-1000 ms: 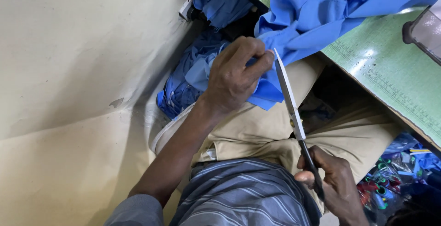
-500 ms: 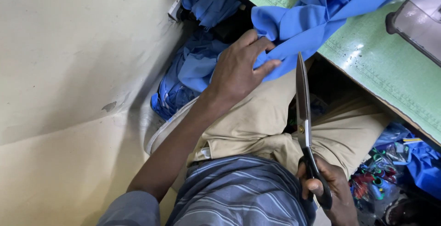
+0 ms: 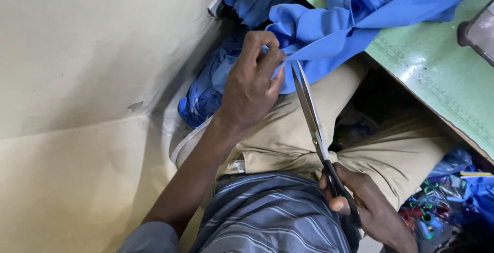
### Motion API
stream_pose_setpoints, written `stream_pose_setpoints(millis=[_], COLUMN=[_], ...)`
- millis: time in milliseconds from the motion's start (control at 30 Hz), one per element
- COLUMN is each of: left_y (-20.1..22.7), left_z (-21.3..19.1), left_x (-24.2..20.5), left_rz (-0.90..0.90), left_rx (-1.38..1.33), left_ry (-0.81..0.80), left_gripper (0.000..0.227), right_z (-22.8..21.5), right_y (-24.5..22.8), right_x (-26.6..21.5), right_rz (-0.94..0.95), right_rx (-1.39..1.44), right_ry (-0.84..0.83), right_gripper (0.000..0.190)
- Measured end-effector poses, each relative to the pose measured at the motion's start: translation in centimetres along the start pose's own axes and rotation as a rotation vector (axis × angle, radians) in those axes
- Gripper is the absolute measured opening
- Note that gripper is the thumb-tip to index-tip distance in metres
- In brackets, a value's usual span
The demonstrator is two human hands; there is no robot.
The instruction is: Cutting blue fabric with large scissors at a sewing workstation
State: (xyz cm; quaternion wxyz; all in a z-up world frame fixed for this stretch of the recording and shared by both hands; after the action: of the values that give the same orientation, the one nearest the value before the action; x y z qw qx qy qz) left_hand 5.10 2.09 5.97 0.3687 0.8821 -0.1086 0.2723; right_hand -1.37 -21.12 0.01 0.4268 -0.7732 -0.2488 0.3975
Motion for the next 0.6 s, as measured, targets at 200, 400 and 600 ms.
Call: stream_pose_setpoints(millis=[200, 400, 600], left_y=[0.0, -0.1, -0.7], left_z=[-0.6, -1.5, -2.0], left_x=[-0.9, -1.1, -1.3], left_rz=[0.097, 0.192, 0.144], left_rx=[0.123, 0.124, 0.075], left_ry=[0.063, 0.149, 0.126], left_gripper=[0.025, 0.018, 0.020], right_z=[-1.1, -1.9, -2.8], right_y=[0.6, 2.4, 2.4], right_x=[1.0, 0.6, 0.5], right_rz=[0.097, 0.231, 0.256], right_rx=[-0.139, -0.256, -0.300], right_ry=[-0.010, 0.027, 0.056], right_gripper=[0.067, 0.064, 0.044])
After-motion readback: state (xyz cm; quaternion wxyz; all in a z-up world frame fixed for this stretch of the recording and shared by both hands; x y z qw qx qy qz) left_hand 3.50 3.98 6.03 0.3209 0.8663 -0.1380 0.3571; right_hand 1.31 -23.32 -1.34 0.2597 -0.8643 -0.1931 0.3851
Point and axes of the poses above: each hand's wrist, its own x-axis towards the middle knuckle, its own z-axis out of the palm, y = z × x, the point moved 8 cm from there along x, towards the middle knuckle, and after that the axes turned 7 degrees about -x, right-handed, at the moved point
